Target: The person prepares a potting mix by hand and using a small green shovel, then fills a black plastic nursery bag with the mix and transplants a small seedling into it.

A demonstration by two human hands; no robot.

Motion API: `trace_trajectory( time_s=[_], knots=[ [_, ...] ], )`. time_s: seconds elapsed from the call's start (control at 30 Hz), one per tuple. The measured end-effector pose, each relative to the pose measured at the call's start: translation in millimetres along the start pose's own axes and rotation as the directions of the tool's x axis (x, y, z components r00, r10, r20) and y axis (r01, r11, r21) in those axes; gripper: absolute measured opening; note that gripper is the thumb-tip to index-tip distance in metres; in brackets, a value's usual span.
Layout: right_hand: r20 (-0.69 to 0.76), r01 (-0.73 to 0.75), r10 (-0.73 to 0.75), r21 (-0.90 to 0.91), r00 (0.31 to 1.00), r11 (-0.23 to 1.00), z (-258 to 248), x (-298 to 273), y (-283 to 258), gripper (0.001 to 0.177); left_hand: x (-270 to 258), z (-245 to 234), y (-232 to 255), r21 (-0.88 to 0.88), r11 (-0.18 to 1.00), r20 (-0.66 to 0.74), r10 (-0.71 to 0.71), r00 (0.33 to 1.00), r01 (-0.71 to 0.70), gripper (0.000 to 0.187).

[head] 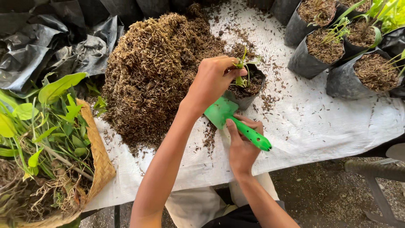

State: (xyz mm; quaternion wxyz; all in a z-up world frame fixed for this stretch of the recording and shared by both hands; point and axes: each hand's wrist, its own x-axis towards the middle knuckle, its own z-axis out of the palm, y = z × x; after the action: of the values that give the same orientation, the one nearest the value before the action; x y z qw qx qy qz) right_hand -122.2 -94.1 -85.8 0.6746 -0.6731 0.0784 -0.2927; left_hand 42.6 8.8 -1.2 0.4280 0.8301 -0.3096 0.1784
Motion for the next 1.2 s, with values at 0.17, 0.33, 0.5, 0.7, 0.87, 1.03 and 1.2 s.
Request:
trace_trajectory(
  time_s=[0.17, 0.33, 0.5, 0.7, 0.87, 1.03, 1.2],
  knots=[
    [0.047, -0.222, 0.221, 0.036, 0.974, 0.974, 22.9, 3.4, 1.4, 0.02, 0.8, -3.7, -7.6, -0.001, 1.0, -0.012, 0.001, 1.0, -0.001, 0.025],
    [-0.003, -0.307, 0.31, 0.131, 0.951, 0.943, 15.8, 4.1, -14.2, 0.032, -2.9, -7.7, -7.8, 0.019, 1.0, -0.022, -0.018, 1.0, 0.018, 0.023],
    [-0.014, -0.351, 0.353, 0.058, 0.936, 0.934, -24.6, 10.6, -36.8, 0.018, -0.1, -10.4, 10.5, 0.034, 0.997, 0.01, -0.064, 0.998, 0.063, 0.021],
    [-0.164, -0.383, 0.415, 0.191, 0.895, 0.904, -92.9, 35.8, -59.0, 0.019, 6.5, -1.7, 20.7, 0.116, 0.99, 0.056, -0.088, 0.995, 0.081, 0.049],
    [-0.237, -0.308, 0.339, 0.158, 0.91, 0.938, -153.0, 82.3, -61.2, 0.014, 7.7, 0.0, 14.5, 0.169, 0.985, 0.076, -0.052, 0.996, 0.039, 0.053],
    [-0.256, -0.191, 0.216, 0.116, 0.942, 0.975, -152.7, 152.2, -60.9, 0.022, 8.0, -7.9, 23.4, 0.12, 0.993, 0.109, -0.018, 0.994, 0.005, 0.049],
    [-0.011, -0.119, 0.12, 0.069, 0.993, 0.99, -113.1, 200.9, -45.7, 0.017, 5.0, -15.6, 27.4, 0.047, 0.998, 0.162, 0.031, 0.986, -0.039, 0.033]
  ],
)
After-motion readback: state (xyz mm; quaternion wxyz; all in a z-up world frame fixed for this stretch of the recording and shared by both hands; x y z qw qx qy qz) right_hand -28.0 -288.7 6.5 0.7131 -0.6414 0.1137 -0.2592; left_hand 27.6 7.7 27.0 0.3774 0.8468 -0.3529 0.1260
